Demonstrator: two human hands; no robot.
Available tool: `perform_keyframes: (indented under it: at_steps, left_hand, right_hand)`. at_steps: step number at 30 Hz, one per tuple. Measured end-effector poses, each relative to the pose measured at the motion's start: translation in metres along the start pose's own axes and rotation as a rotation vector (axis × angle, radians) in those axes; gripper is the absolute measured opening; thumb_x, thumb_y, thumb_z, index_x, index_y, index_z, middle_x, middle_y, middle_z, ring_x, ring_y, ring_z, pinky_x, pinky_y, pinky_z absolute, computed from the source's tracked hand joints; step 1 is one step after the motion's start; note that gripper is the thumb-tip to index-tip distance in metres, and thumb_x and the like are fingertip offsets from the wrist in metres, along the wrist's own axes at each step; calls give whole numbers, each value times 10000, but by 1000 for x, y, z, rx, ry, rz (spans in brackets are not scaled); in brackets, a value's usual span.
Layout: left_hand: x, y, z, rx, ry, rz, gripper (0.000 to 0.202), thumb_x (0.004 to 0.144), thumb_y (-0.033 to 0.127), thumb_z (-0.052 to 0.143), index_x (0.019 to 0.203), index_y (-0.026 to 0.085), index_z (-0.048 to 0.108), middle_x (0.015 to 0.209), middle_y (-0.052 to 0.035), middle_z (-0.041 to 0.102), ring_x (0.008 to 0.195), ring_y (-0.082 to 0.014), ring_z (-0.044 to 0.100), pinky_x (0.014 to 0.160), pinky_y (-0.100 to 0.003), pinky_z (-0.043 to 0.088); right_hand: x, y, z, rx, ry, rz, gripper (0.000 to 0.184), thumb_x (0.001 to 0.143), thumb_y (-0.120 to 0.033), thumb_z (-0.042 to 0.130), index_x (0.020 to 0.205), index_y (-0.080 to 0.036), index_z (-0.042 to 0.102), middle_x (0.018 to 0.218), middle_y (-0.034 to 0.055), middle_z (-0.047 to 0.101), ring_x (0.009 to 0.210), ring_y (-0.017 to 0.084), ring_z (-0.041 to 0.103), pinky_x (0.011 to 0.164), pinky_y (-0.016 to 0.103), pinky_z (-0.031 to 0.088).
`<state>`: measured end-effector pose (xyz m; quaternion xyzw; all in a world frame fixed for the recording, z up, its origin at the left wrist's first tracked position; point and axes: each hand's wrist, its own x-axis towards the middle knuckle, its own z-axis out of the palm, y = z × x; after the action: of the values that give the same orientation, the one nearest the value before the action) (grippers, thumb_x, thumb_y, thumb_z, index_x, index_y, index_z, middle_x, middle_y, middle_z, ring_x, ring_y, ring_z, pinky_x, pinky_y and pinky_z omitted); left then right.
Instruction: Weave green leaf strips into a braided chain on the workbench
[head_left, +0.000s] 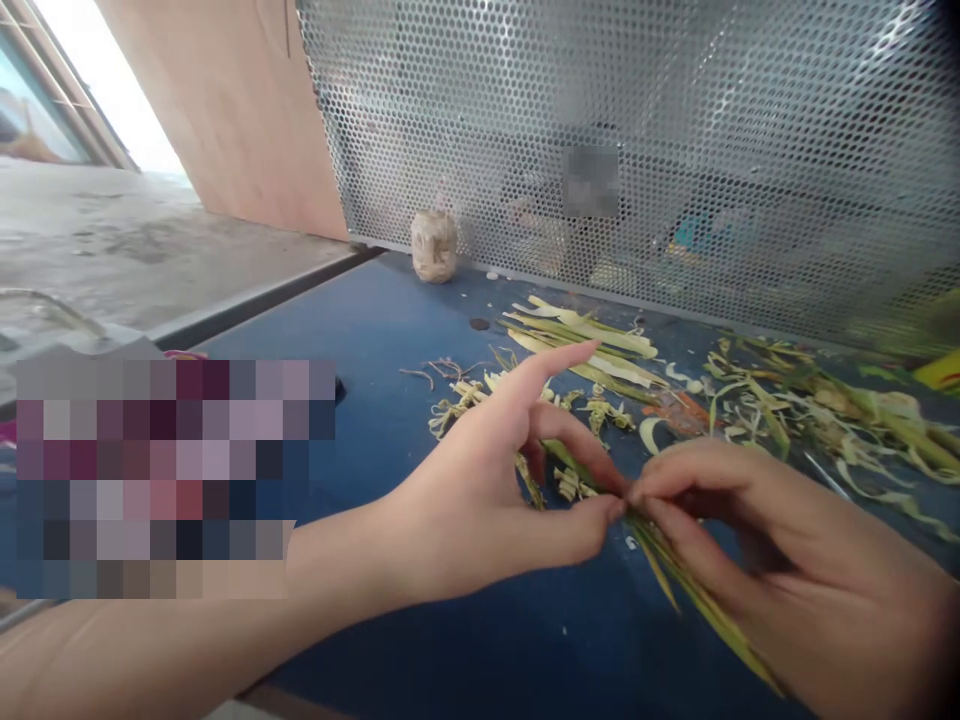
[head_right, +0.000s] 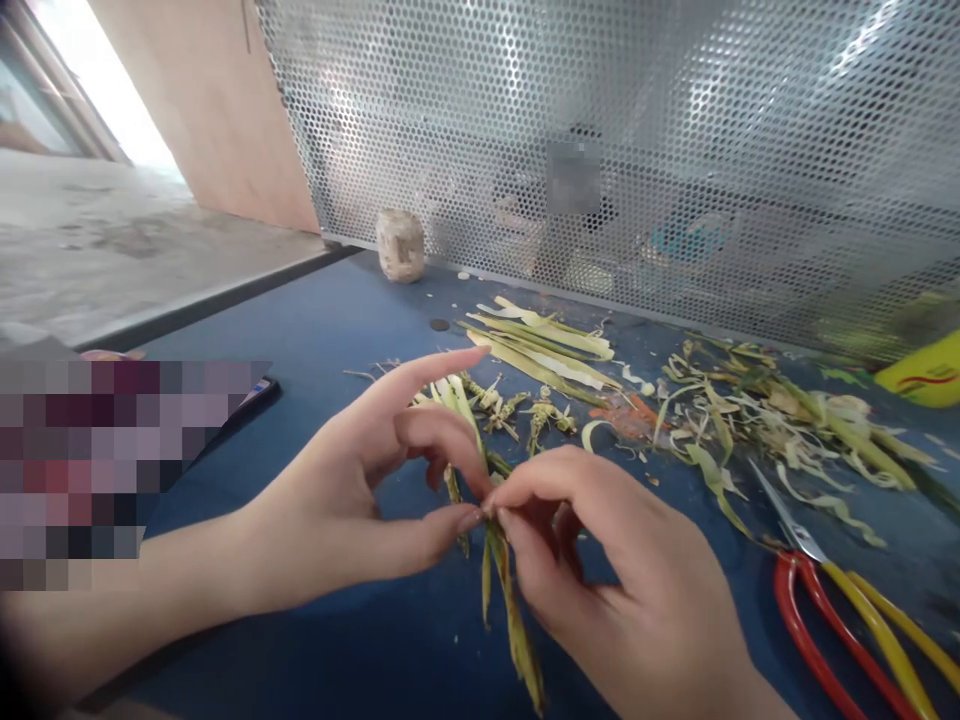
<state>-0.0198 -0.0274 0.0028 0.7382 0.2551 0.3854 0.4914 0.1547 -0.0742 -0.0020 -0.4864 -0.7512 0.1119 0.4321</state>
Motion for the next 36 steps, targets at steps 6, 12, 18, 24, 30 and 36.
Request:
perform_keyframes:
  at_steps: [6,12,18,24,30,36]
  left_hand:
    - [0,1,1,-97,42,-40,716,687,85,590,1286,229,226,714,34,579,684,-121,563,639,-263,438]
    - [1,2,1,-126,40,-87,787,662,87,583,1318,222,170,733,26,570,682,-123,564,618,-257,452]
    - [-2,-4,6,-49,69,-74,811,658,99,581,1330,286,168,758,30,551,685,-129,576,578,-240,463]
    - [-5,-4,13,-52,160,-49,803,663,91,585,1325,299,180,746,36,539,658,-118,558,554,-232,456]
    - [1,-2,9,-464,174,-186,670,688,63,552,1275,146,239,717,29,515,581,-85,495,557,-249,456]
    - [3,-4,2,-365,105,-100,848,648,90,672,1335,178,184,801,-11,578,764,-139,559,642,-257,450]
  right_hand:
    - [4,4,-1,296,-21,217,48,791,-277,561,829,-261,587,710,-10,655,451,99,572,347,148,440]
    - [5,3,5,159,-102,189,145,749,-276,603,887,-255,565,704,-13,655,595,140,646,427,155,500]
    - [-3,-4,10,-109,-29,144,39,758,-256,564,760,-234,597,616,-27,630,482,100,595,405,139,458]
    - [-6,-7,6,-170,6,155,53,729,-246,576,710,-230,622,536,-33,602,409,99,545,392,172,439]
    - [-2,-3,7,56,-35,328,96,735,-274,562,733,-222,643,669,10,655,529,130,589,408,181,445]
    - [2,-5,10,118,26,354,112,746,-291,559,719,-206,627,547,-24,558,406,87,461,373,187,380]
